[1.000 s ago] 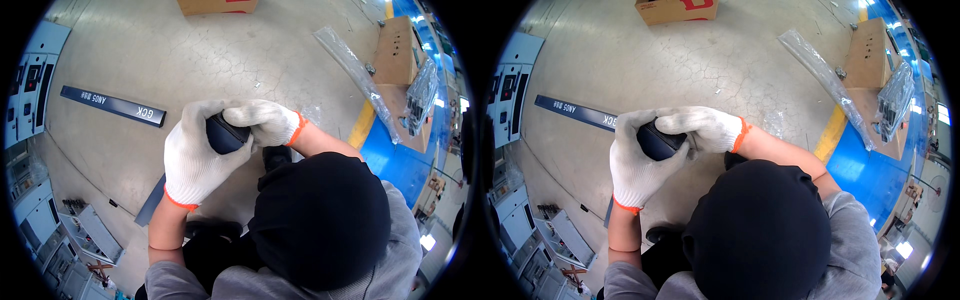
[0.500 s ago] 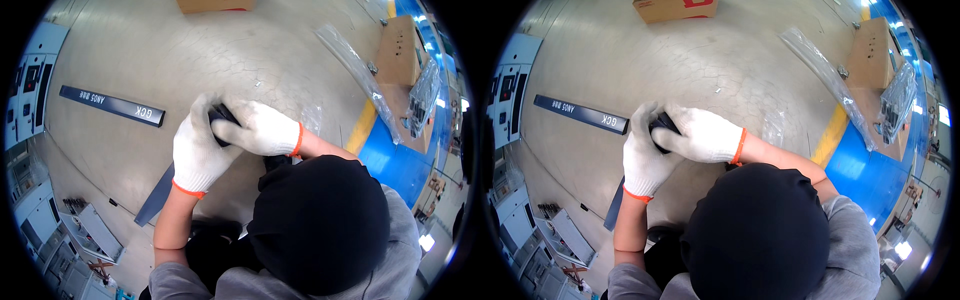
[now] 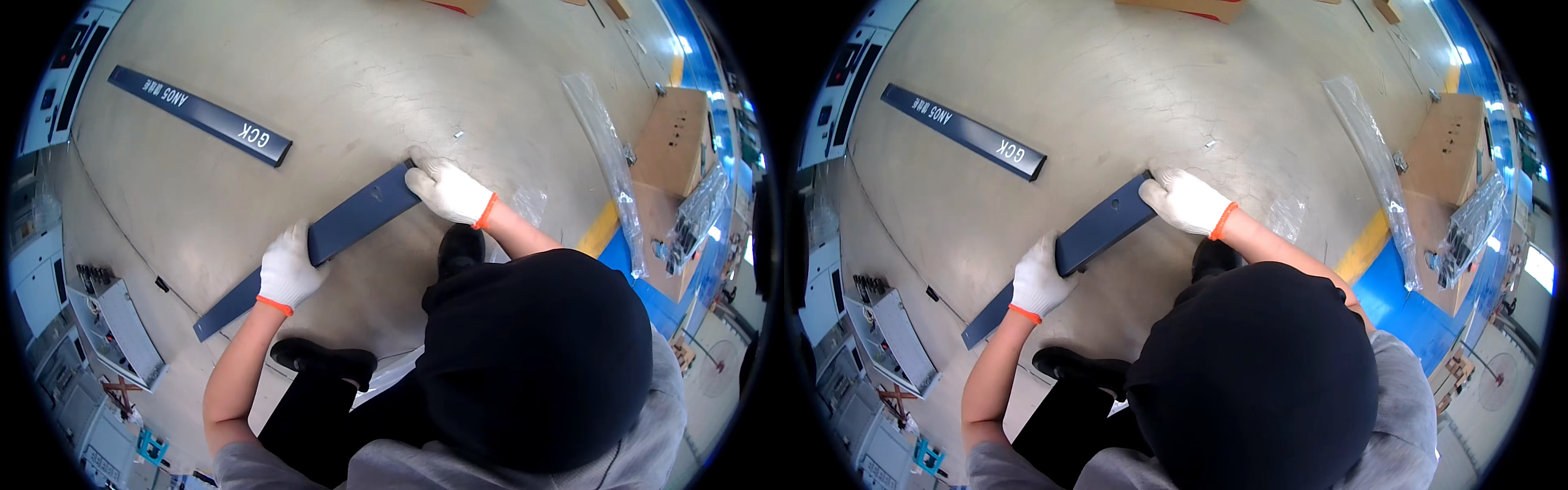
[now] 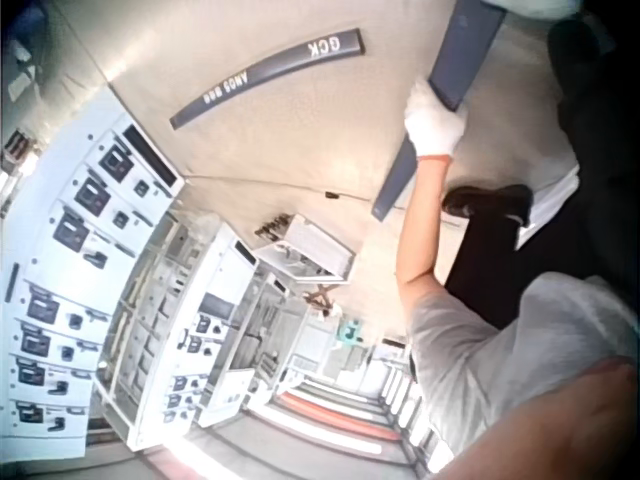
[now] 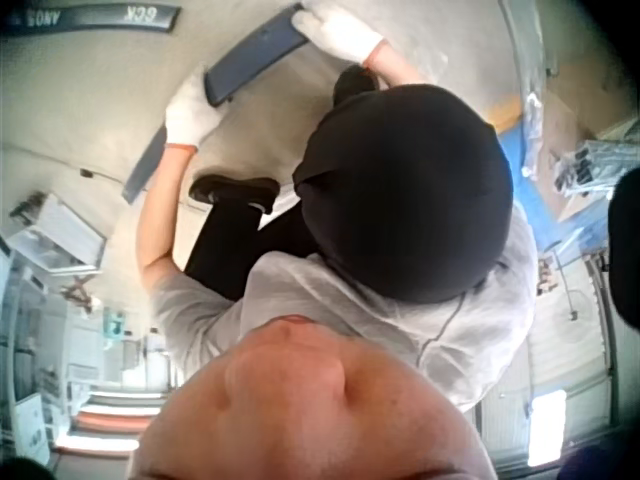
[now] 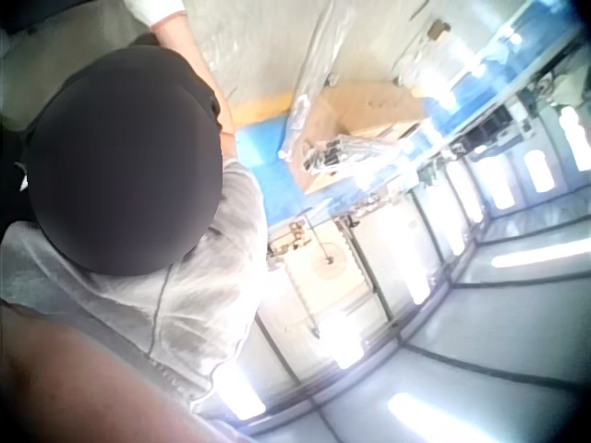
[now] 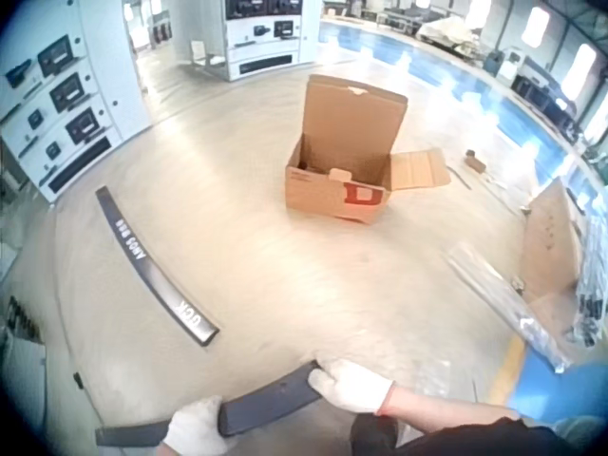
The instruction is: The person sits on the factory floor and assembles long, dark blue metal bars. They insert small black plastic end caps into the ends of the bars and use an orange utility knife to scrape or trim the edges of the bars.
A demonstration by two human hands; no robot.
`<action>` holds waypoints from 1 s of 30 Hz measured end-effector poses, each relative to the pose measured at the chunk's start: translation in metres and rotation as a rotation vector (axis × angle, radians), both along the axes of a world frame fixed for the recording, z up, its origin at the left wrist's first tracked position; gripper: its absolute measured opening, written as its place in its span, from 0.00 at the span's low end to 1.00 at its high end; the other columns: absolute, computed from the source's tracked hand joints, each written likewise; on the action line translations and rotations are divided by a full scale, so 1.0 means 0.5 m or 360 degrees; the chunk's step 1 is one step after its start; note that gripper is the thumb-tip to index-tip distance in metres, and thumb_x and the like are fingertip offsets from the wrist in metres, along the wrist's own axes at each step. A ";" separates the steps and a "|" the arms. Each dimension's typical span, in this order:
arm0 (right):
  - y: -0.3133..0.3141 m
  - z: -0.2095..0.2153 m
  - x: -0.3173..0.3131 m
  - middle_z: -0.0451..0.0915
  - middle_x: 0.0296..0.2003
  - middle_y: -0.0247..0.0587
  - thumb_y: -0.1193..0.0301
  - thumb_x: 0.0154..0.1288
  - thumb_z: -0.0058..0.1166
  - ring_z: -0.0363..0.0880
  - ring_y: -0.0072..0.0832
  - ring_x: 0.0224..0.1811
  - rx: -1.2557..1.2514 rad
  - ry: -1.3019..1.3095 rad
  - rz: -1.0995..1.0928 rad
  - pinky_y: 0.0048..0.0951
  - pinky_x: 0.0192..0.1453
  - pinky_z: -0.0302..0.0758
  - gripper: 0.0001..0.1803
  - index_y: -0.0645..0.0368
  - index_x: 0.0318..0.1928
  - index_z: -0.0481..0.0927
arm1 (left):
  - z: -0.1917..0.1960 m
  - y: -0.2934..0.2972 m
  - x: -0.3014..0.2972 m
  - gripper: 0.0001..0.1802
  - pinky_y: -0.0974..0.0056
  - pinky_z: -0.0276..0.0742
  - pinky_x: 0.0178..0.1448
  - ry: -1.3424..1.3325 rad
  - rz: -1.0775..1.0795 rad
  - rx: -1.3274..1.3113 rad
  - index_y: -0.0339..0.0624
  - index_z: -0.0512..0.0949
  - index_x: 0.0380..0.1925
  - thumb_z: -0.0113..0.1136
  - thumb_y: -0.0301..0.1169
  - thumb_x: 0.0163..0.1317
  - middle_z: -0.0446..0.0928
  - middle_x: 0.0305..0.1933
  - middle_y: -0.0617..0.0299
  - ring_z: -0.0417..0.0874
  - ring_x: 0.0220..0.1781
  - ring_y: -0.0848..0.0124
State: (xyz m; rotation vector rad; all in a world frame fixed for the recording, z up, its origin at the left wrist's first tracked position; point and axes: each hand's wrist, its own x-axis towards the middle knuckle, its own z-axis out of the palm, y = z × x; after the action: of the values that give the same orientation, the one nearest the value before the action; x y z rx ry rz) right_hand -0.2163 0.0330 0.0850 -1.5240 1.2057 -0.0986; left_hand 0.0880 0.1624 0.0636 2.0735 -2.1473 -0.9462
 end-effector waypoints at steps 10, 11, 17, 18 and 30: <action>-0.053 0.048 0.002 0.81 0.44 0.42 0.62 0.64 0.69 0.83 0.33 0.50 0.0049 -0.0085 0.0106 0.38 0.57 0.79 0.24 0.61 0.55 0.76 | 0.024 0.008 -0.035 0.31 0.47 0.86 0.47 0.0005 0.0105 -0.0172 0.36 0.75 0.48 0.80 0.37 0.47 0.83 0.42 0.44 0.88 0.43 0.45; -0.057 0.057 0.000 0.81 0.45 0.41 0.63 0.63 0.70 0.83 0.32 0.50 0.0030 -0.0124 0.0127 0.38 0.57 0.79 0.25 0.61 0.55 0.76 | 0.037 0.003 -0.036 0.31 0.47 0.86 0.47 0.0002 0.0104 -0.0170 0.36 0.75 0.48 0.80 0.36 0.47 0.83 0.42 0.44 0.88 0.42 0.45; -0.058 0.056 -0.027 0.77 0.63 0.48 0.55 0.68 0.69 0.77 0.36 0.67 -0.0090 -0.0101 0.0103 0.38 0.73 0.73 0.41 0.61 0.73 0.70 | 0.068 -0.031 -0.038 0.31 0.48 0.86 0.51 0.0039 0.0038 0.0058 0.31 0.76 0.51 0.75 0.34 0.49 0.84 0.44 0.39 0.88 0.46 0.41; -0.071 0.037 -0.029 0.72 0.72 0.50 0.48 0.75 0.64 0.71 0.41 0.74 0.0014 -0.0323 0.0074 0.40 0.80 0.67 0.46 0.60 0.81 0.62 | 0.086 -0.048 -0.037 0.31 0.48 0.85 0.53 0.0046 0.0029 0.0182 0.29 0.76 0.52 0.74 0.33 0.49 0.84 0.44 0.37 0.88 0.48 0.39; -0.091 0.124 0.034 0.76 0.72 0.55 0.62 0.71 0.55 0.76 0.39 0.72 -0.0145 -0.0575 -0.0004 0.38 0.79 0.69 0.41 0.62 0.81 0.63 | 0.112 -0.083 0.050 0.22 0.64 0.78 0.42 0.1727 0.0384 0.1616 0.39 0.79 0.44 0.68 0.26 0.43 0.78 0.35 0.64 0.79 0.36 0.73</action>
State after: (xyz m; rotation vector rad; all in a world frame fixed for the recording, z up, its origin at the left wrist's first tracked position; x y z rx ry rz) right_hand -0.1994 -0.0127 0.1468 -1.5052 0.9235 -0.4177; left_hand 0.1130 0.1210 0.1197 1.2398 -0.8610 -2.5960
